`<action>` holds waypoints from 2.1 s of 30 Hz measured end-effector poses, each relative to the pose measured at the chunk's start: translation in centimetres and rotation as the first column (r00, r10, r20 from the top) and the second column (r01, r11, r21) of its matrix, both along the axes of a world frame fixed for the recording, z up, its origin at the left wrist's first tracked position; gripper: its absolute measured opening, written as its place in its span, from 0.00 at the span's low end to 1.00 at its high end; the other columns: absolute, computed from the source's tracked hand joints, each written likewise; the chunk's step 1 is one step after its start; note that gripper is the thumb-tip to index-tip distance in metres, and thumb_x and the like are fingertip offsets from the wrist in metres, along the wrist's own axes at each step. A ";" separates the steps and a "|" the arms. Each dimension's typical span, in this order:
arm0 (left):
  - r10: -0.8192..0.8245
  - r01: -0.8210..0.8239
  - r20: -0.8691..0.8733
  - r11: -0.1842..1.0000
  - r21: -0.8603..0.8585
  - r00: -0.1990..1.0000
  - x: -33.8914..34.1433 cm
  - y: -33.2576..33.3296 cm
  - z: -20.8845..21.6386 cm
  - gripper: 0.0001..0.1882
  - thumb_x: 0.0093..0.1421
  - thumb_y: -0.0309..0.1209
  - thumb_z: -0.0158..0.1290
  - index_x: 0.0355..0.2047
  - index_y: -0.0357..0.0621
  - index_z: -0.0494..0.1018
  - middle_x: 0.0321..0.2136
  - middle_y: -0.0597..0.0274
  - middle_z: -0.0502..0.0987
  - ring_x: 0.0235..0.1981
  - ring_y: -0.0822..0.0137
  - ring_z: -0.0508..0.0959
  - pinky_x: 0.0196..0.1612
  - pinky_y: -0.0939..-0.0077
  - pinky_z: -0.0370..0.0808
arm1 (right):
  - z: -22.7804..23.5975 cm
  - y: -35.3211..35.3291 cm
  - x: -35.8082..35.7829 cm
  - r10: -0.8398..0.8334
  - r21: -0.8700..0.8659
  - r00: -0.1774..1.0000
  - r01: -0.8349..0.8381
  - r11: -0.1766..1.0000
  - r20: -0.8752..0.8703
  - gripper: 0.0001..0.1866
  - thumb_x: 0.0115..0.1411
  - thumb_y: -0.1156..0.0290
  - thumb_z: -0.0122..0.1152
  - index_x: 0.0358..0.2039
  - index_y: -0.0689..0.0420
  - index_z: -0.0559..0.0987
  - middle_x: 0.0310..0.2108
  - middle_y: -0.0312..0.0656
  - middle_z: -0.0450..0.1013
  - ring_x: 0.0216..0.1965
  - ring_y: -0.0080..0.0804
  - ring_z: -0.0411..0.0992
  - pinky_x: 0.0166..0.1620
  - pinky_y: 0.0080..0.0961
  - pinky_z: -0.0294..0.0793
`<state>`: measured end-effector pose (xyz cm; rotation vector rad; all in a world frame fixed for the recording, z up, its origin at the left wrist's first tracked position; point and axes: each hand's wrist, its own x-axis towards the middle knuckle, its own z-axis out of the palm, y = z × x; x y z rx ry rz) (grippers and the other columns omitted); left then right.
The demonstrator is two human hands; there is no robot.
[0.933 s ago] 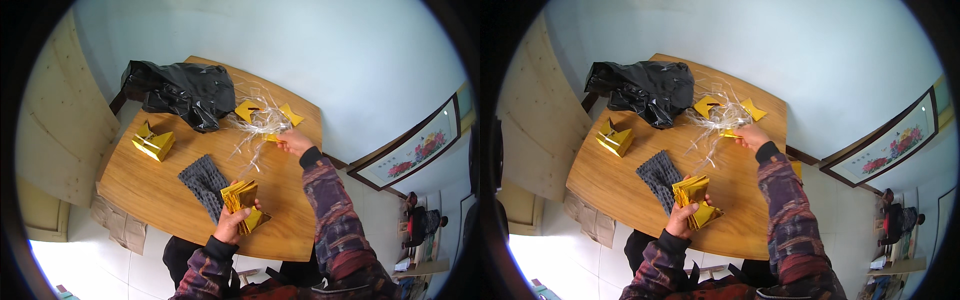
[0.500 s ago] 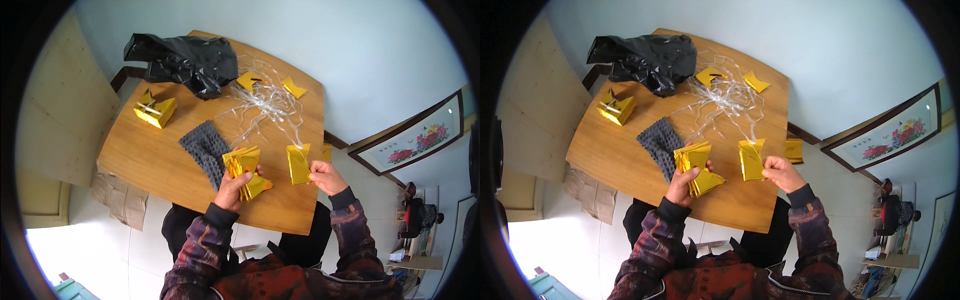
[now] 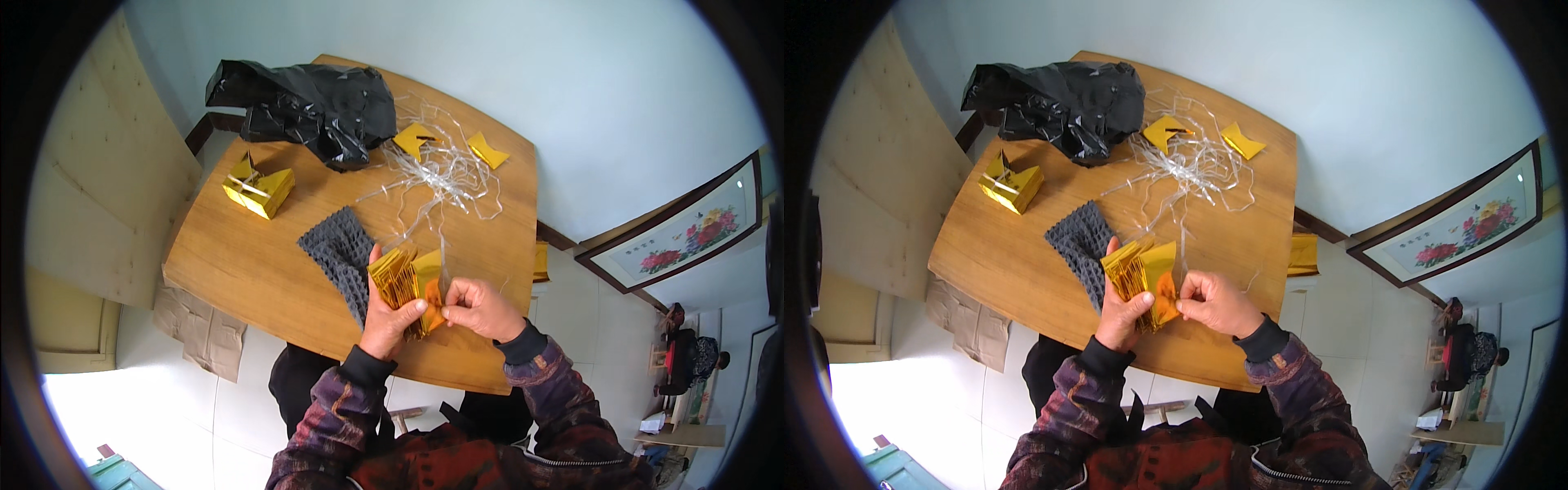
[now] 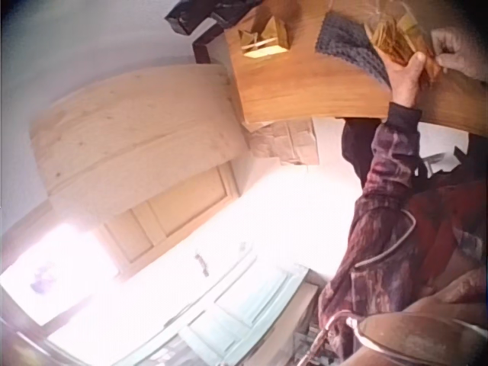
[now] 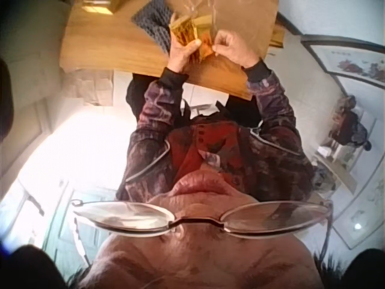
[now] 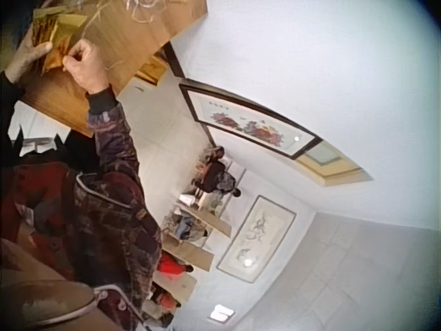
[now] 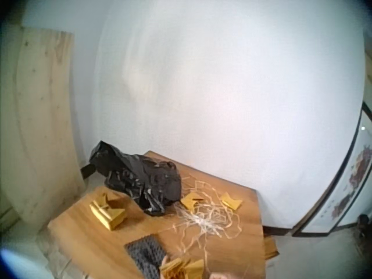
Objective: The person sits on the floor and repeatedly gathers small yellow paper packets, stacks them, and ties them into bundles using white string. The person then places the finished bundles into a black plastic bag on the table.
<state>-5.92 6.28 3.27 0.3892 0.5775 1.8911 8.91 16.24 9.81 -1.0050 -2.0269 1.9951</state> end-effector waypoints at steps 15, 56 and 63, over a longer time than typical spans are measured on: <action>-0.011 0.026 0.182 0.996 -0.085 0.983 -0.8 -0.2 0.1 0.48 0.46 0.14 0.44 0.68 0.47 0.40 0.55 0.53 0.66 0.53 0.56 0.72 0.57 0.63 0.69 | -0.3 16.9 -10.9 -0.112 0.578 0.994 0.094 0.811 -0.004 0.06 0.60 0.71 0.57 0.33 0.61 0.73 0.28 0.35 0.74 0.29 0.18 0.70 0.34 0.18 0.71; -0.152 0.169 0.254 0.984 -0.049 0.955 -0.7 -0.5 0.0 0.46 0.56 0.21 0.53 0.68 0.53 0.39 0.47 0.49 0.72 0.48 0.58 0.74 0.53 0.61 0.72 | 3.1 -1.9 -2.9 0.268 0.909 0.898 -0.394 0.137 0.349 0.21 0.54 0.73 0.55 0.51 0.58 0.72 0.36 0.43 0.74 0.34 0.39 0.73 0.38 0.34 0.73; -0.123 0.127 0.199 0.992 -0.009 0.972 -1.3 -0.7 0.6 0.49 0.51 0.25 0.57 0.68 0.56 0.40 0.46 0.51 0.71 0.43 0.56 0.75 0.50 0.60 0.73 | 0.8 15.7 -2.6 -0.240 0.854 0.971 0.118 0.506 0.008 0.19 0.57 0.71 0.57 0.49 0.61 0.73 0.39 0.50 0.74 0.42 0.40 0.73 0.46 0.32 0.72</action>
